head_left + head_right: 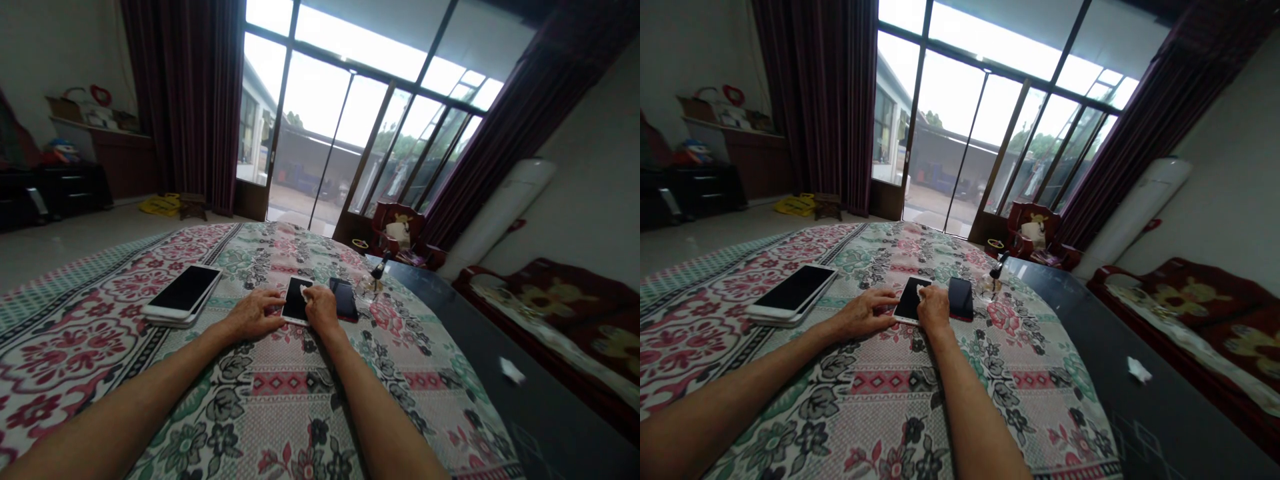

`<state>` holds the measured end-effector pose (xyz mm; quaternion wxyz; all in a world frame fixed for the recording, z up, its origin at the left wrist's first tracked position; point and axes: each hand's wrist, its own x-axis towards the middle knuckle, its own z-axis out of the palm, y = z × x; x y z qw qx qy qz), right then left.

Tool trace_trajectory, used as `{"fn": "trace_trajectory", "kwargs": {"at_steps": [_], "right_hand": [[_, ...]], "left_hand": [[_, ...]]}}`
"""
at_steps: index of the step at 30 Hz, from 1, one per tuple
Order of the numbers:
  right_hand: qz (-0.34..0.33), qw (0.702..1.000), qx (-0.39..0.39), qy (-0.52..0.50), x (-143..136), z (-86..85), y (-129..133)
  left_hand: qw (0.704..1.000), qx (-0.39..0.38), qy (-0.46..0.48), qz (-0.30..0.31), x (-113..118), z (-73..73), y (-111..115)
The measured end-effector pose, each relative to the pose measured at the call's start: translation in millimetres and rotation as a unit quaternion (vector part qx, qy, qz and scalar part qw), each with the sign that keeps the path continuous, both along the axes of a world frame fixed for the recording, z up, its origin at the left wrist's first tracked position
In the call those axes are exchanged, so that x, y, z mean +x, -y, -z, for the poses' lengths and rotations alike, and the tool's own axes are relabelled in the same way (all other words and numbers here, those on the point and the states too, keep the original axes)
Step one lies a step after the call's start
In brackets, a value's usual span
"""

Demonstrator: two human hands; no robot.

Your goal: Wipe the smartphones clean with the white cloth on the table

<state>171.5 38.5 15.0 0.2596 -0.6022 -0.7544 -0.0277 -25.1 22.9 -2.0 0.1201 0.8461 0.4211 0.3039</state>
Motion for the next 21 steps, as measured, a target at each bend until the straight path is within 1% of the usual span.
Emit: {"fn": "trace_trajectory", "kwargs": {"at_steps": [5,9,12,14,17,19,21], "right_hand": [[0.04,0.995,-0.054,0.072,0.5,-11.1,-18.7],[0.054,0.992,-0.079,0.082,-1.9,-17.3,-36.1],[0.053,0.991,-0.091,0.088,-4.1,-19.1,-45.4],[0.048,0.991,-0.09,0.089,-5.4,-18.8,-45.8],[0.038,0.992,-0.082,0.09,-6.6,-17.1,-37.5],[0.01,0.993,-0.066,0.093,-6.1,-15.3,-28.8],[-0.036,0.994,-0.041,0.097,-4.0,-12.9,-20.1]], "left_hand": [[1.0,-0.002,-0.006,0.001,-0.5,-1.8,1.2],[1.0,-0.001,-0.006,-0.011,-0.7,1.4,-0.3],[1.0,0.008,0.0,-0.017,-0.5,4.6,-2.2],[1.0,0.014,0.002,-0.01,-0.4,5.6,-3.1],[1.0,0.015,0.0,-0.006,-0.4,5.7,-3.4],[1.0,0.012,0.003,-0.011,-0.2,5.0,-3.1],[1.0,0.01,0.004,-0.012,0.2,3.8,-2.4]]}}
